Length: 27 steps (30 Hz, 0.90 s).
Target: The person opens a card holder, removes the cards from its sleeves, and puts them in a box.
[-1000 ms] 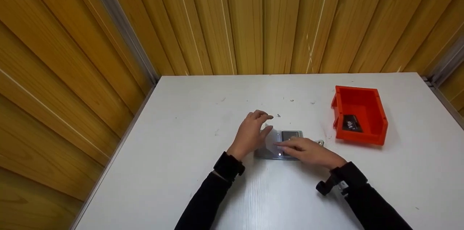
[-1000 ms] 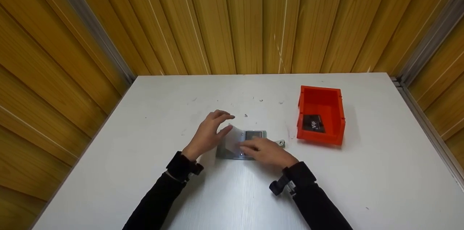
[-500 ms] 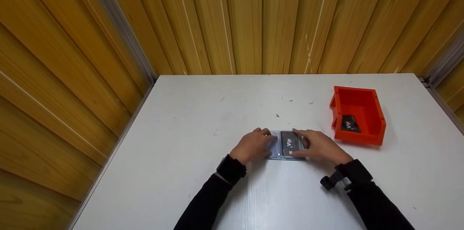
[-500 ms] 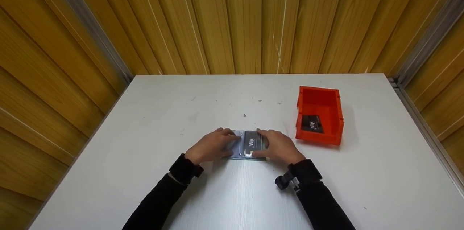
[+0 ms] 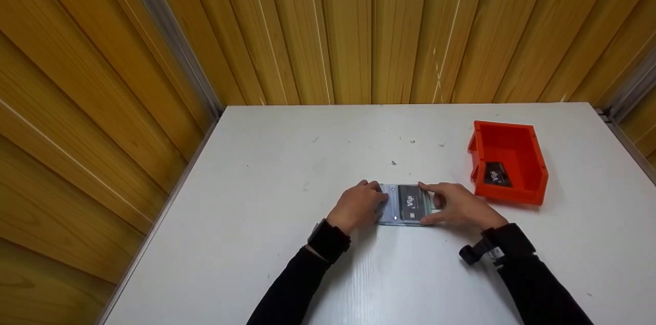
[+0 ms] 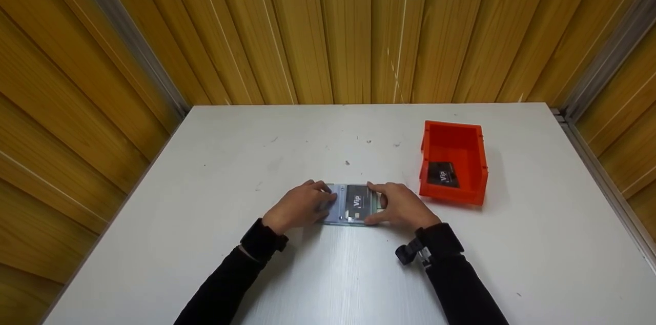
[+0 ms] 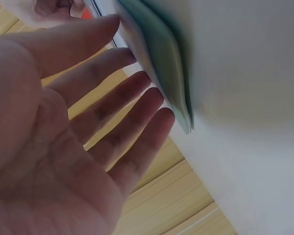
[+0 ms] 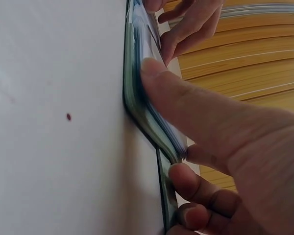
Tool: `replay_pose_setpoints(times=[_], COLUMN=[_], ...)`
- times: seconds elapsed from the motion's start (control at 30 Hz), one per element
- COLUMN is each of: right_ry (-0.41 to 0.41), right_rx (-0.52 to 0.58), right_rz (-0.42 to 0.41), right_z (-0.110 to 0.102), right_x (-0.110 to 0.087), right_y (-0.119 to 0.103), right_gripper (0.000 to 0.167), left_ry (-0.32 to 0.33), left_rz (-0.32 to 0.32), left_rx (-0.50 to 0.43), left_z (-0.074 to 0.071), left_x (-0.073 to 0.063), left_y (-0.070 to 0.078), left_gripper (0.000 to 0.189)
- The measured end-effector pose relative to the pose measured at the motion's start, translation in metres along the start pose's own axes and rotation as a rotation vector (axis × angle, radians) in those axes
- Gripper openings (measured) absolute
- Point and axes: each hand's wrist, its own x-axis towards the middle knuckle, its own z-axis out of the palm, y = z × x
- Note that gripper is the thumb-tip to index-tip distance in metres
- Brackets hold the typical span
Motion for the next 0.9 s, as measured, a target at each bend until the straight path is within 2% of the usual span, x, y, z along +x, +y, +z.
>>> replay_pose_setpoints(times=[0.23, 0.37, 0.53, 0.67, 0.8, 0.83, 0.9], right_ry=[-0.015, -0.017, -0.015, -0.002, 0.009, 0.009, 0.01], right_rx=[0.01, 0.013, 0.009, -0.008, -0.025, -0.025, -0.024], right_rz=[0.009, 0.014, 0.0, -0.044, -0.079, -0.075, -0.065], right_z=[0.001, 0.001, 0.0, 0.0, -0.001, -0.001, 0.0], right_x=[0.0, 0.0, -0.001, 0.0, 0.0, 0.0, 0.0], right_y=[0.001, 0.001, 0.002, 0.002, 0.002, 0.002, 0.002], right_gripper=[0.094, 0.094, 0.093, 0.091, 0.09, 0.09, 0.09], left_ry=[0.013, 0.046, 0.044, 0.017, 0.021, 0.024, 0.034], left_rz=[-0.01, -0.011, -0.092, -0.225, -0.363, -0.389, -0.425], left_rx=[-0.03, -0.154, -0.508, -0.835, -1.164, -1.22, -1.274], left_z=[0.004, 0.008, 0.012, 0.013, 0.014, 0.014, 0.014], left_x=[0.002, 0.008, 0.015, 0.02, 0.023, 0.023, 0.023], left_y=[0.002, 0.006, 0.014, 0.019, 0.019, 0.018, 0.017], left_gripper=[0.028, 0.029, 0.036, 0.045, 0.049, 0.048, 0.047])
